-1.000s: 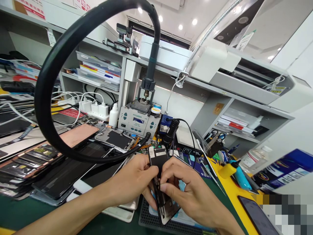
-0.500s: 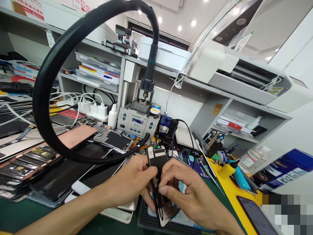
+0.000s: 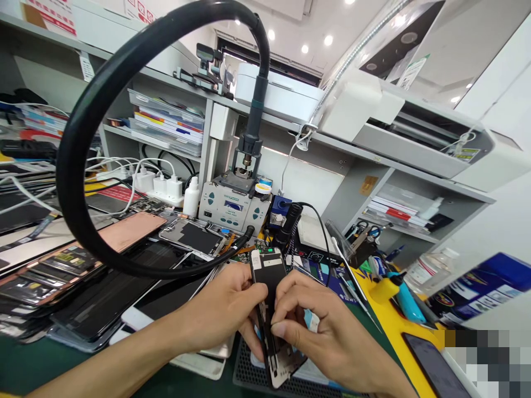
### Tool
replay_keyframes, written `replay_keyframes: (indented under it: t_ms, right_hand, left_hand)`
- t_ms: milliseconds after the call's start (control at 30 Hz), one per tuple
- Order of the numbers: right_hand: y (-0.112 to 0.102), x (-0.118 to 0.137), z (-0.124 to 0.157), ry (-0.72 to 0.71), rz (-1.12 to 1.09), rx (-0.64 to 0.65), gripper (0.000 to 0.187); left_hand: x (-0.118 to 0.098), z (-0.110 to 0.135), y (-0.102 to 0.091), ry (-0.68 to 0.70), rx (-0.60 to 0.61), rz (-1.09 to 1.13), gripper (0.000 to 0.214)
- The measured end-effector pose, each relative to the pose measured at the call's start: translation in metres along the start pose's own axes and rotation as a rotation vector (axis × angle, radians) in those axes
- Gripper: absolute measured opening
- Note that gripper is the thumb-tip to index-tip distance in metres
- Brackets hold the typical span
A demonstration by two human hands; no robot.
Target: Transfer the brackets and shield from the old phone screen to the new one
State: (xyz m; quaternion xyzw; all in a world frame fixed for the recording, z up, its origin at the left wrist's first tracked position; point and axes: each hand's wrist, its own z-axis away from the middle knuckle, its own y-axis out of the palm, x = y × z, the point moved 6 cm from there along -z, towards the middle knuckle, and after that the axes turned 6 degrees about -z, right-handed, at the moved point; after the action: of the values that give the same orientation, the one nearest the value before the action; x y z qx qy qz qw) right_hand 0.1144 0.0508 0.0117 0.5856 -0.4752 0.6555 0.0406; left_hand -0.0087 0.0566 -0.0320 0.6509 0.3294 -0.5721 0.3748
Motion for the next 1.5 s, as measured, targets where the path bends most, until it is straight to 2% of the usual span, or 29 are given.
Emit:
replay_keyframes:
  t_ms: [433, 900, 1500]
  right_hand:
    - [-0.003, 0.001, 0.003, -0.009, 0.035, 0.024, 0.007]
    - [-0.004, 0.008, 0.001, -0.026, 0.015, 0.021, 0.006]
    - [-0.007, 0.015, 0.005, -0.054, 0.022, -0.009, 0.005]
  left_hand:
    - [-0.007, 0.003, 0.003, -0.024, 0.004, 0.001, 0.032]
    - [-0.007, 0.002, 0.004, -0.005, 0.024, 0.043, 0.029]
    - [-0.006, 0.003, 0.002, -0.048, -0.015, 0.038, 0.017]
